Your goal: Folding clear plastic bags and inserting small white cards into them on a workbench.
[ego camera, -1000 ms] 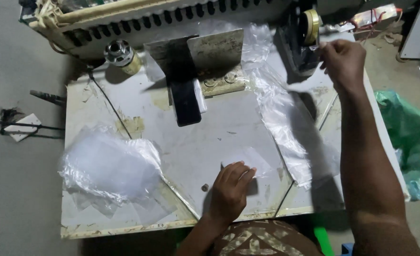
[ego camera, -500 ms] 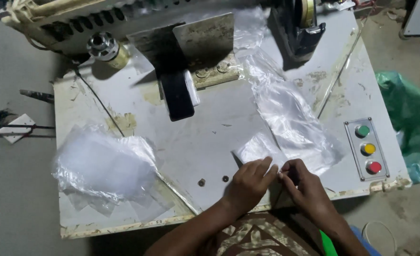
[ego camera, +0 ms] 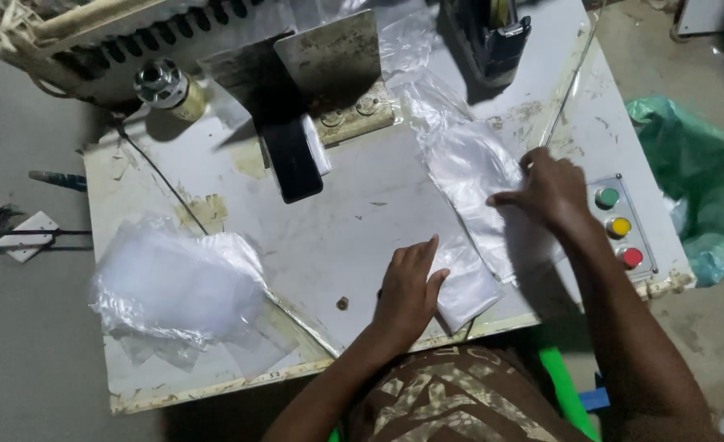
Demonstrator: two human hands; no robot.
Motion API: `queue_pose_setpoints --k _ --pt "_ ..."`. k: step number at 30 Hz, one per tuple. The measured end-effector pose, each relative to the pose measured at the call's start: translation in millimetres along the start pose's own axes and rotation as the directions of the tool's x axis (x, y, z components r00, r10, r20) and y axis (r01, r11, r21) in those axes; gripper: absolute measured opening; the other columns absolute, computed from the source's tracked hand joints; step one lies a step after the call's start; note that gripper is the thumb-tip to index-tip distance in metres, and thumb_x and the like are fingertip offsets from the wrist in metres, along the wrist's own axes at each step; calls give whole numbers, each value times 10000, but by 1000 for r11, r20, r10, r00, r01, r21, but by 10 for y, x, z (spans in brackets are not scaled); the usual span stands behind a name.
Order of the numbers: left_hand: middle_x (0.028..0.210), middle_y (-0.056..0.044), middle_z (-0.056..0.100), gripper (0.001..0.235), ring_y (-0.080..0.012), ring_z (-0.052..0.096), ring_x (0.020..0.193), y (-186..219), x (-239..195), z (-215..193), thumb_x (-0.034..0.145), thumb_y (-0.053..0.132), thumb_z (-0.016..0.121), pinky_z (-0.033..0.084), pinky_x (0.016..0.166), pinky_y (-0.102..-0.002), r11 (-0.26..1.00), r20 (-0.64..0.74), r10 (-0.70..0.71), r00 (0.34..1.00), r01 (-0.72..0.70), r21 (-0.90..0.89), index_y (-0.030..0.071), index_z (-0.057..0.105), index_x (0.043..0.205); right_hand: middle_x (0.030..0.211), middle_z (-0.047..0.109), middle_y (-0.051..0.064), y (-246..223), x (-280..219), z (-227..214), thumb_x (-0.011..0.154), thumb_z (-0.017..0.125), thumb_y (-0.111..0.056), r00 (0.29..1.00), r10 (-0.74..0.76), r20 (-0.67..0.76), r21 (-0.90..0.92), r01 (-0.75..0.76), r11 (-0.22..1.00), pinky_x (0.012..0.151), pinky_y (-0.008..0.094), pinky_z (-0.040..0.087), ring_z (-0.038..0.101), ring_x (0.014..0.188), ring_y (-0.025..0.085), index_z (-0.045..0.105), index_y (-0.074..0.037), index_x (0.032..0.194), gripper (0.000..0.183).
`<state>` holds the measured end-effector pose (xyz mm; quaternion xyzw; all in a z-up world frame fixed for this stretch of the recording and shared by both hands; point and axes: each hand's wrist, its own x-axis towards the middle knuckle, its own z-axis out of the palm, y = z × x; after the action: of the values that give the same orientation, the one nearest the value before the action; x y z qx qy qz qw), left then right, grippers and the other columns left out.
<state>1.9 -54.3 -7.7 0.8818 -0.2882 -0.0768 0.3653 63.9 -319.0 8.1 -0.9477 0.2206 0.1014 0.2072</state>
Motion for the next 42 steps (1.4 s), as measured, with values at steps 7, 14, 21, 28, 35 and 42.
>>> queue_pose_setpoints --k 7,14,21,28,35,42 --pt "1658 -165 372 757 -375 612 1092 -233 961 -197 835 -220 423 515 932 -502 973 -162 145 976 -111 200 17 388 1554 1075 747 135 71 -36 -174 855 767 -131 957 -79 278 524 -83 848 763 395 495 684 929 291 715 -28 1175 339" --pt "925 -24 714 156 -246 536 887 -510 1934 -5 756 59 748 342 739 -396 903 5 419 908 -417 99 131 781 890 1022 793 195 363 -469 -478 901 723 -106 937 -8 348 498 -178 849 765 423 539 708 858 345 767 -1 1193 313" --pt "821 -40 637 340 -185 622 759 -598 1099 -24 852 403 623 496 630 -341 918 -23 8 1000 -17 -396 128 591 1050 862 703 180 169 -988 -507 747 845 -42 946 81 313 752 -299 588 745 342 431 635 791 272 693 49 834 197" --pt "1547 -94 508 984 -284 519 1374 -201 175 -683 789 622 582 515 1018 -489 77 433 -389 813 498 -864 199 276 1623 1100 741 111 -969 -792 -58 788 777 -144 941 -259 218 907 -97 410 832 352 593 716 997 247 662 -30 1253 492" --pt "1185 -209 686 542 -361 672 1147 -2 -684 -1049 1123 412 351 539 989 -439 945 -347 113 931 -209 -252 -39 648 1167 1302 676 165 -701 -1283 44 909 719 -202 538 -807 -242 745 636 201 1026 391 587 671 1243 295 661 -30 1250 386" --pt "1070 -61 700 303 -269 633 1069 -143 -1498 -320 1024 403 602 470 917 -438 798 70 -82 994 108 -593 123 690 950 1324 768 58 137 -1692 836 936 703 -358 421 -758 498 763 203 614 1071 413 493 684 1271 231 781 -189 1253 369"
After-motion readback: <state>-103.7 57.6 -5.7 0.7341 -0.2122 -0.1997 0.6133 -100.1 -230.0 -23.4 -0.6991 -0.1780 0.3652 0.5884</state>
